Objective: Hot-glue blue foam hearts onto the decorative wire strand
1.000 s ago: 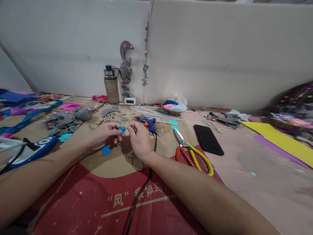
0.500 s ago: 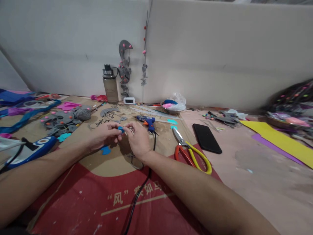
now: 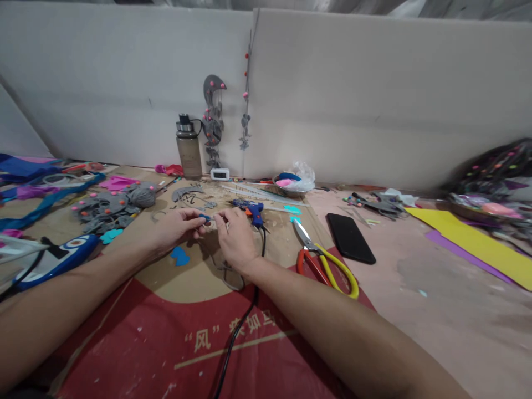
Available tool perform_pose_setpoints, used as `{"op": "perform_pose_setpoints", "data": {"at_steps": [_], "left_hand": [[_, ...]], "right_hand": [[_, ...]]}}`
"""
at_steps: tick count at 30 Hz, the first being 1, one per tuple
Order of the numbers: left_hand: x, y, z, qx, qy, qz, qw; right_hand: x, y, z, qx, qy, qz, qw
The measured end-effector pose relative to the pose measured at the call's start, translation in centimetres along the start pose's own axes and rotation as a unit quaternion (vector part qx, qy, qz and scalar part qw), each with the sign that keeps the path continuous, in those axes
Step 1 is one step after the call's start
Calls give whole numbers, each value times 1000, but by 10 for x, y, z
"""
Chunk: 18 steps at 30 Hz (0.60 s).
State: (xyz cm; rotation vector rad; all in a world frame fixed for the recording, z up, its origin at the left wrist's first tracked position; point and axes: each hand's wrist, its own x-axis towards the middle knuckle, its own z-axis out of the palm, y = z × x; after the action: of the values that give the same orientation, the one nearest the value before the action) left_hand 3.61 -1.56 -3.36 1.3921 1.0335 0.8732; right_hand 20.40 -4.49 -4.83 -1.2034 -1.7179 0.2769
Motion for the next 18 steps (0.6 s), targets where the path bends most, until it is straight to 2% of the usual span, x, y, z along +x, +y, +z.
{"op": "perform_pose_setpoints", "data": {"at_steps": [3, 5, 7, 11, 14, 18], "left_hand": [[1, 1, -4, 11, 26, 6, 1000], [3, 1, -6, 21, 33, 22, 999], [6, 2, -9, 30, 33, 43, 998], [8, 3, -11, 7, 48, 69, 996], [6, 4, -9, -15, 57, 63, 996], [7, 2, -8, -48, 45, 52, 996]], "right_hand": [[13, 1, -16, -56, 23, -30, 998], [25, 6, -30, -82, 30, -18, 996], [34, 15, -42, -131, 12, 40, 991], [37, 35, -48, -270, -76, 188, 941], [36, 43, -41, -272, -119, 250, 922], [46, 47, -35, -231, -136, 308, 913]]}}
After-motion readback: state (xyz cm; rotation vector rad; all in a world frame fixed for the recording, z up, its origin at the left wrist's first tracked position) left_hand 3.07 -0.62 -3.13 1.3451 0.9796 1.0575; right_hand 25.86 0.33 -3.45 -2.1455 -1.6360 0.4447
